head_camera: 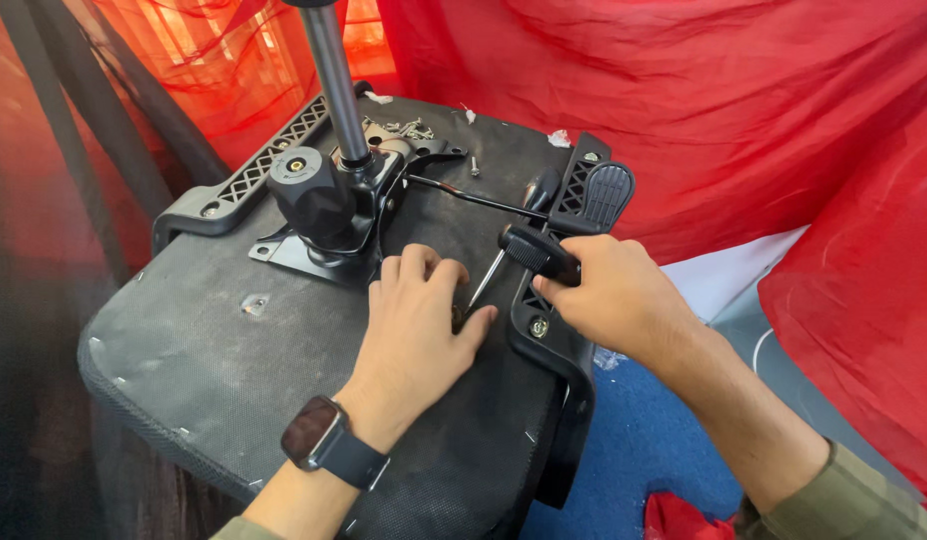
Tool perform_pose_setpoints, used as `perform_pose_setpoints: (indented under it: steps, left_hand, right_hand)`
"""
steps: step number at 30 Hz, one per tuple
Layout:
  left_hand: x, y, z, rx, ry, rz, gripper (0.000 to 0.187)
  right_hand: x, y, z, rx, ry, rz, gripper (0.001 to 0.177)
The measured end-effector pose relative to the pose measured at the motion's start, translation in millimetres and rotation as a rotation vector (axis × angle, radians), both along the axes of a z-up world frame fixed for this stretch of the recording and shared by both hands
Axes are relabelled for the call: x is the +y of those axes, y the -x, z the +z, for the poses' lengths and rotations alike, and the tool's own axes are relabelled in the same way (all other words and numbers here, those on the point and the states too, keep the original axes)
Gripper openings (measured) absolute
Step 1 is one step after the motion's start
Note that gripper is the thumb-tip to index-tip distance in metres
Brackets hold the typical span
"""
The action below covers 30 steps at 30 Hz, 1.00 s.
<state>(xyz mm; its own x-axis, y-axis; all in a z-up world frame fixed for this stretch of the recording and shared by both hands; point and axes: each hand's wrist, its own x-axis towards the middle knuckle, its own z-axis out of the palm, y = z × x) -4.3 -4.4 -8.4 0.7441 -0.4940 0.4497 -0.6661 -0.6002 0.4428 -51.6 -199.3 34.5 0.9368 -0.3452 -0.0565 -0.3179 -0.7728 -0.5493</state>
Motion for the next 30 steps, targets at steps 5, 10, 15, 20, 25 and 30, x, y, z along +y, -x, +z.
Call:
perform_pose_setpoints:
  steps: [5,10,15,20,25,30]
  left_hand:
    - [-3.6,0.2,-17.2,-0.033,-0.035,-0.014,0.039]
    - [-6.4,0.8,-24.0,-0.061,-0.056,-0.002,0.037]
    - [-6.7,0.2,-20.5,-0.035,-0.086,0.037,0.039]
    - [-11.7,5.4,-23.0,-0.05,-0.039,0.096,0.04]
    - [-26.6,21.0,-26.4,-0.096,-0.029,0.269,0.055]
    - [-47.1,43.7,-30.2,-0.157,-0.004,0.443,0.068]
  right_hand:
    - [-6.1,9.8,-7.2,-0.11,-0.052,0.054,0.023]
    - [-16.2,12.8,-0.5,-0.465,-0.685,0.207,0.019]
    - [-17.0,3.1,20.3,-0.631,-1.185,0.34,0.016]
    - [-16.9,-8.7,13.4,-0.639,-1.188,0.461,0.027]
    - [-30.3,-12.4,1.2,-0.596,-1.181,0.66,0.03]
    - [-50.9,-20.4,3.5,-0.566,-0.995,0.801,0.024]
